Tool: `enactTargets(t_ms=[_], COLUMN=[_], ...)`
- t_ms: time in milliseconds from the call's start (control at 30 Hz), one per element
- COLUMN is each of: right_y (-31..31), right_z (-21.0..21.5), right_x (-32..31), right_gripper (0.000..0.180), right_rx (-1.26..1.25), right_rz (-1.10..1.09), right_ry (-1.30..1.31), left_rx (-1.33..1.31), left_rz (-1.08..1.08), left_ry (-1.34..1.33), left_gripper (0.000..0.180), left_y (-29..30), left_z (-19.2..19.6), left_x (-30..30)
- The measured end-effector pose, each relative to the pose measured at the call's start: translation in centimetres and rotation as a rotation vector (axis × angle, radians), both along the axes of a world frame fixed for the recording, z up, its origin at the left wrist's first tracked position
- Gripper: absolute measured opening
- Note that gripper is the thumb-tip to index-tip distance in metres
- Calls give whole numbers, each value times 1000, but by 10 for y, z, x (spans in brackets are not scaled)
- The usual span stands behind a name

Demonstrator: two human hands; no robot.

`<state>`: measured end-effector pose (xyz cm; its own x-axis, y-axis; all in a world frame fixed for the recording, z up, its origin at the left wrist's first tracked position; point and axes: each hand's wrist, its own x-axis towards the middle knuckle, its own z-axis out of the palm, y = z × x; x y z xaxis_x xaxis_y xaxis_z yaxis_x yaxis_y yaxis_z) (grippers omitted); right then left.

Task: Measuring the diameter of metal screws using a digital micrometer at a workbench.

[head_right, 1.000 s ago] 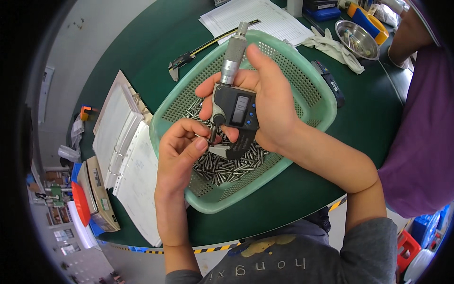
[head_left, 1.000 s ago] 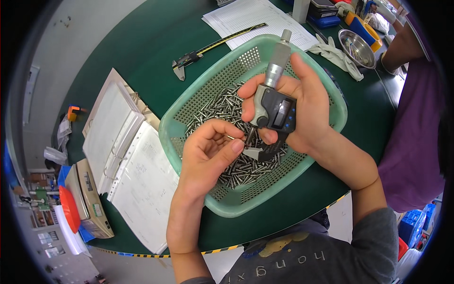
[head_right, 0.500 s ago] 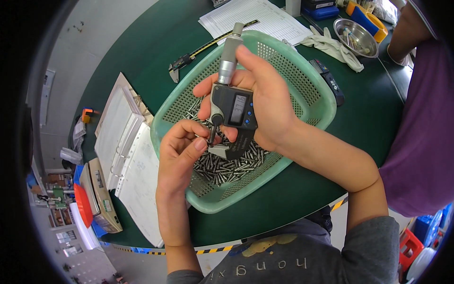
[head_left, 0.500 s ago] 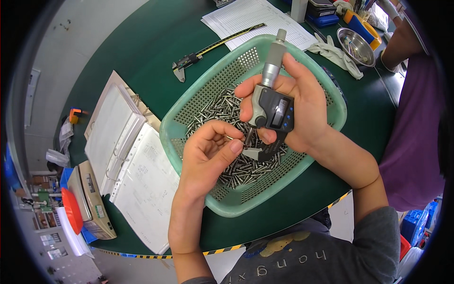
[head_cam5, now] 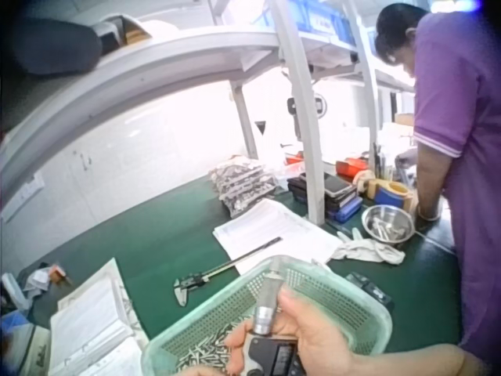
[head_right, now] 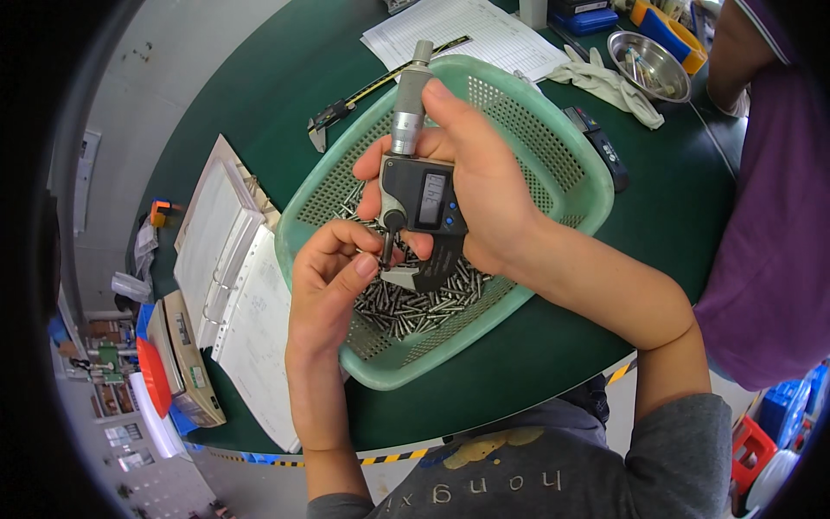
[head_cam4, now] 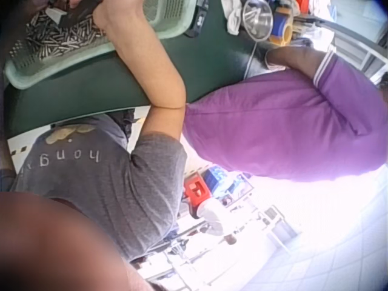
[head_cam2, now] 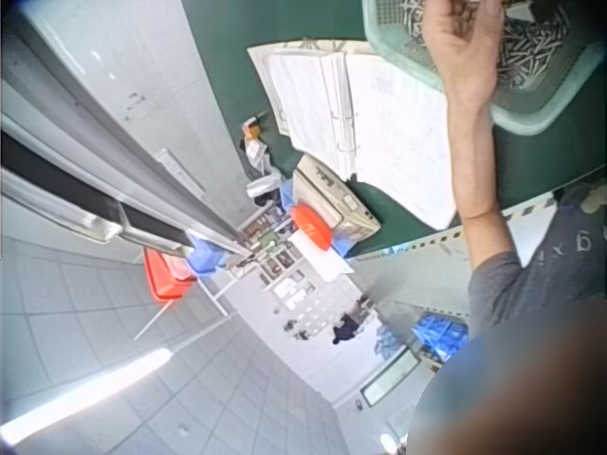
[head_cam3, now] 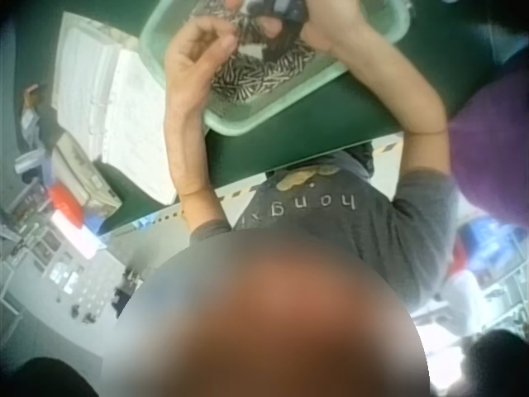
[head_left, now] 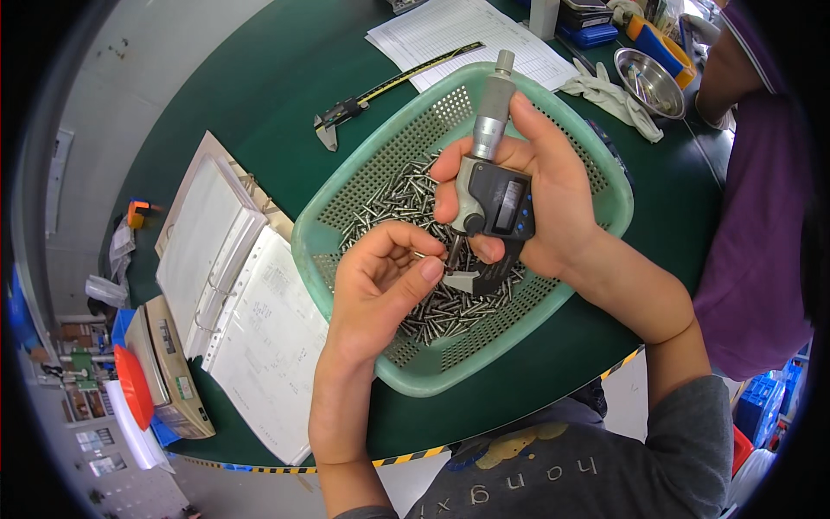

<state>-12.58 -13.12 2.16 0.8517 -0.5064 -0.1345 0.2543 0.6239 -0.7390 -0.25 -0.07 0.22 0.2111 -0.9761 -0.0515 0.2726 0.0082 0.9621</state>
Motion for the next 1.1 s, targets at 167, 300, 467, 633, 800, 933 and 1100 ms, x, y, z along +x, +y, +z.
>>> enactTargets(t_ms=[167, 300, 467, 633, 800, 933, 1100], right_y=[-1, 1, 2, 2, -1, -1, 4], right_z=[-1, -3, 1, -1, 0, 1, -3], right_x=[1, 3, 2, 2, -1, -1, 13], right_gripper=[66, 66, 66, 66, 65, 62, 45], right_rx=[-100, -158, -105, -72, -26, -26, -92], right_rz=[-19, -36, -48, -42, -20, -11, -195], right_ry=[-13, -3, 40, 45, 38, 83, 147], left_rx=[1, 46, 83, 87, 113, 81, 19], left_rz=[7, 109, 150, 136, 148, 159, 144], left_ry=[-20, -40, -73, -44, -44, -66, -27], left_gripper=[17, 20, 21, 21, 22, 22, 19], left_y=[-1, -3, -3, -3, -7, -7, -7], left_z=[0, 3, 3, 3, 5, 2, -14], left_x=[0, -2, -1, -2, -5, -5, 3])
